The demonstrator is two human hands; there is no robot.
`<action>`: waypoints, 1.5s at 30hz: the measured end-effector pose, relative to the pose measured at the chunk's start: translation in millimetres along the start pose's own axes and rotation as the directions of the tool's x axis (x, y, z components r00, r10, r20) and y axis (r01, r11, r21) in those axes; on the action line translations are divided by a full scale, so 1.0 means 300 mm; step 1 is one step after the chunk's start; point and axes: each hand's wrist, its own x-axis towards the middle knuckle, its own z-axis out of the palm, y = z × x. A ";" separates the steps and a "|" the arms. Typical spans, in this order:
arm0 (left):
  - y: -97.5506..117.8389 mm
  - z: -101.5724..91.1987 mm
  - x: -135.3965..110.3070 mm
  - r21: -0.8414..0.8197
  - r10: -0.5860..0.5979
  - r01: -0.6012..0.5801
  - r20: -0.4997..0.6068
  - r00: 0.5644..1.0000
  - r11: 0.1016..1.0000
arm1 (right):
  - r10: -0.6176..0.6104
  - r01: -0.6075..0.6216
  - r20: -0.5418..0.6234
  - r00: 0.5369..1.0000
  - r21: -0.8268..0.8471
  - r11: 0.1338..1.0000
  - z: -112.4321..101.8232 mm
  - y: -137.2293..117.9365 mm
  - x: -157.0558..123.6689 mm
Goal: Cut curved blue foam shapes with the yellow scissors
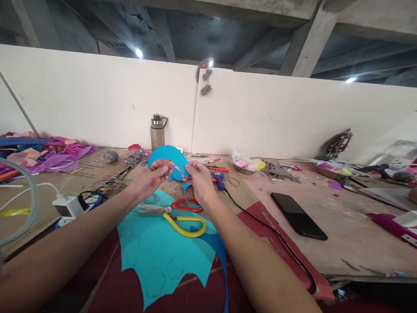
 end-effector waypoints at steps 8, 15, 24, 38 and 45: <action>-0.006 0.028 0.009 0.055 0.065 -0.064 -0.015 0.998 0.996 | -0.033 0.045 0.103 0.994 -0.117 0.992 0.018 0.029 -0.010; 0.101 0.061 0.072 0.001 0.206 -0.208 -0.152 0.967 0.978 | 0.045 0.110 0.269 0.962 -0.533 0.839 -0.020 -0.023 -0.017; 0.208 0.171 0.148 -0.059 0.276 -0.296 -0.222 0.935 0.953 | 0.579 0.590 0.458 0.675 -0.806 -0.050 -0.022 -0.106 -0.122; 0.343 0.198 0.282 -0.151 0.324 -0.350 -0.171 0.930 0.925 | 0.485 0.608 0.574 0.660 -0.787 0.104 -0.031 -0.049 -0.102; 0.350 0.138 0.266 -0.071 0.395 -0.416 -0.208 0.895 0.906 | 0.280 0.517 0.570 0.773 -0.820 0.244 -0.039 -0.084 -0.073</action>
